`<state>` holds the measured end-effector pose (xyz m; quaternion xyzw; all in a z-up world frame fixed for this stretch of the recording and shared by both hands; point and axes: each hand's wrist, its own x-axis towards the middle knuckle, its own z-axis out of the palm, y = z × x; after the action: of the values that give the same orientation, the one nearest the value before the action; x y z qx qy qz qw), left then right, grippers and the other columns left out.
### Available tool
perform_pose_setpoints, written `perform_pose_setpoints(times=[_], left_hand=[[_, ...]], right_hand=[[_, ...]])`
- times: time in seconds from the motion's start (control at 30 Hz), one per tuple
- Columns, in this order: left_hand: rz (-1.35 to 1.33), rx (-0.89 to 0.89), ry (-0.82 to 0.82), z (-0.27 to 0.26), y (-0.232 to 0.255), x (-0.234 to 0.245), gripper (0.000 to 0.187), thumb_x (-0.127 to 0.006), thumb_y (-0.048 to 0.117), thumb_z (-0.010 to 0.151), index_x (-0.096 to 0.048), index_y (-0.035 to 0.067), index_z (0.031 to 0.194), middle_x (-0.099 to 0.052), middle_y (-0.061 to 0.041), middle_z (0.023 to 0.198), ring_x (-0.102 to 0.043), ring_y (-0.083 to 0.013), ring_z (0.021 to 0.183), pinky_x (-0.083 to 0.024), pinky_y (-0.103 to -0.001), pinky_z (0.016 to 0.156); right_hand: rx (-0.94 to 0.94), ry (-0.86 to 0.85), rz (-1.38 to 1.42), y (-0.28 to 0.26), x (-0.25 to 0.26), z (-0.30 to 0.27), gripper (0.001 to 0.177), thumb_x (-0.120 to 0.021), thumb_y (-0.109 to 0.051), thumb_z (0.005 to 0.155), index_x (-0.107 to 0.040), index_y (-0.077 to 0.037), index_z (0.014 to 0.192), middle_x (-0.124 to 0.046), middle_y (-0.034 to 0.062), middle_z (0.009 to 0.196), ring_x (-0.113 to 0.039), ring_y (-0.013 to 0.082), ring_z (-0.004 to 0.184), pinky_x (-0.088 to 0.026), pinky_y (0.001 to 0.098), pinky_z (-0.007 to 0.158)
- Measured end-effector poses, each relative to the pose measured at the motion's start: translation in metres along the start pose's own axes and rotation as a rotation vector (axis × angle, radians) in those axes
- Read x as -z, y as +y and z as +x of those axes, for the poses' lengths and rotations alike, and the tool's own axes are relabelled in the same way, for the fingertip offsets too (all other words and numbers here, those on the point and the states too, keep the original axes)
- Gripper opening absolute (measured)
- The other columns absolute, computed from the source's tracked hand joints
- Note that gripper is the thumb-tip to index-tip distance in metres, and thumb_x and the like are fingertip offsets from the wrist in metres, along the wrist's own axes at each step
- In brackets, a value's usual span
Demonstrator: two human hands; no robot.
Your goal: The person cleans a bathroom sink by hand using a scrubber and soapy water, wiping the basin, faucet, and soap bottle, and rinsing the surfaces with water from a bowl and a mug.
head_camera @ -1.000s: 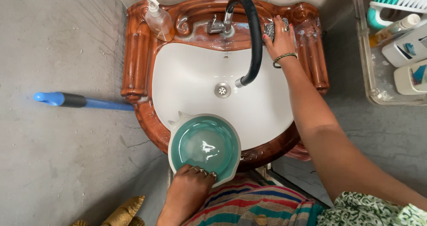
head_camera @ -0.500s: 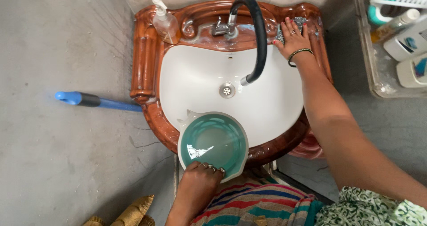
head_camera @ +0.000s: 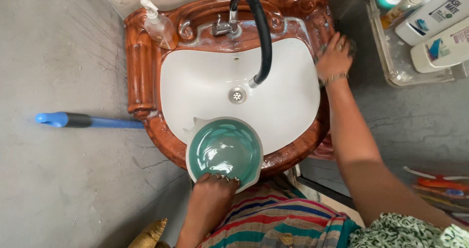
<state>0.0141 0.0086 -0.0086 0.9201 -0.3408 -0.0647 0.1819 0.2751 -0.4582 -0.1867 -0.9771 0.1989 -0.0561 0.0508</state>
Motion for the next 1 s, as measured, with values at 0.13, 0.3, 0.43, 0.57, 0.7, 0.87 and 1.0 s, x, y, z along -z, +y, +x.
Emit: perform_pose_setpoints(times=[0.13,0.3,0.43,0.57,0.7,0.87,1.0], left_hand=[[0.023,-0.024,0.022,-0.001,-0.004,-0.006,0.011,-0.066,0.011,0.076,-0.074,0.014,0.083,-0.069,-0.005,0.066,-0.07,-0.0222,0.069,-0.052,-0.037,0.068],[0.004,-0.009,-0.006,0.0,-0.007,-0.008,0.01,-0.066,0.012,0.074,-0.074,0.013,0.08,-0.07,-0.005,0.065,-0.07,-0.0222,0.068,-0.052,-0.037,0.065],[0.024,-0.037,-0.001,0.002,-0.007,-0.004,0.012,-0.065,0.011,0.073,-0.074,0.013,0.081,-0.069,-0.005,0.065,-0.07,-0.0228,0.069,-0.052,-0.037,0.065],[-0.006,-0.058,0.051,-0.002,-0.005,-0.001,0.011,-0.065,0.011,0.074,-0.073,0.012,0.082,-0.07,-0.005,0.068,-0.07,-0.0229,0.069,-0.052,-0.037,0.067],[-0.034,-0.003,-0.069,-0.003,-0.004,0.002,0.012,-0.064,0.01,0.08,-0.075,0.013,0.085,-0.072,-0.007,0.072,-0.071,-0.0248,0.076,-0.052,-0.039,0.078],[0.113,0.053,0.244,-0.012,0.013,-0.012,0.013,-0.067,0.009,0.076,-0.076,0.011,0.084,-0.074,-0.008,0.08,-0.069,-0.0286,0.098,-0.038,-0.061,0.101],[0.194,0.257,0.35,-0.021,0.025,-0.022,0.018,-0.073,0.015,0.068,-0.077,0.011,0.085,-0.074,-0.006,0.08,-0.067,-0.0314,0.107,-0.028,-0.076,0.103]], right_hand=[[0.057,-0.142,-0.131,-0.03,-0.015,0.125,0.093,-0.054,-0.048,0.102,-0.001,0.0,0.162,-0.008,0.0207,0.17,-0.019,0.0392,0.154,-0.037,0.0576,0.111],[0.121,0.003,-0.235,-0.03,-0.022,0.105,0.092,-0.056,-0.05,0.103,-0.007,0.002,0.162,-0.018,0.0235,0.166,-0.026,0.0407,0.149,-0.042,0.0599,0.106],[-0.203,-0.115,-0.205,-0.007,0.004,-0.048,0.094,-0.06,-0.049,0.101,-0.017,0.009,0.162,-0.036,0.0301,0.156,-0.037,0.0428,0.138,-0.051,0.058,0.097],[-0.176,-0.009,-0.239,-0.011,0.009,-0.073,0.094,-0.061,-0.048,0.099,-0.019,0.012,0.157,-0.04,0.0295,0.149,-0.034,0.0436,0.14,-0.049,0.0627,0.094],[0.039,-0.034,-0.317,-0.011,-0.017,0.024,0.092,-0.057,-0.044,0.102,-0.009,0.008,0.161,-0.023,0.0259,0.165,-0.021,0.0413,0.149,-0.034,0.0692,0.107],[0.454,0.105,-0.119,0.017,-0.016,0.06,0.08,-0.06,-0.035,0.102,-0.02,-0.004,0.164,-0.027,0.0142,0.17,-0.024,0.0333,0.152,-0.027,0.0665,0.109],[0.531,0.112,0.076,0.041,0.018,-0.031,0.054,-0.067,-0.022,0.102,-0.054,-0.01,0.153,-0.051,0.0104,0.16,-0.04,0.0315,0.15,-0.023,0.0638,0.122]])
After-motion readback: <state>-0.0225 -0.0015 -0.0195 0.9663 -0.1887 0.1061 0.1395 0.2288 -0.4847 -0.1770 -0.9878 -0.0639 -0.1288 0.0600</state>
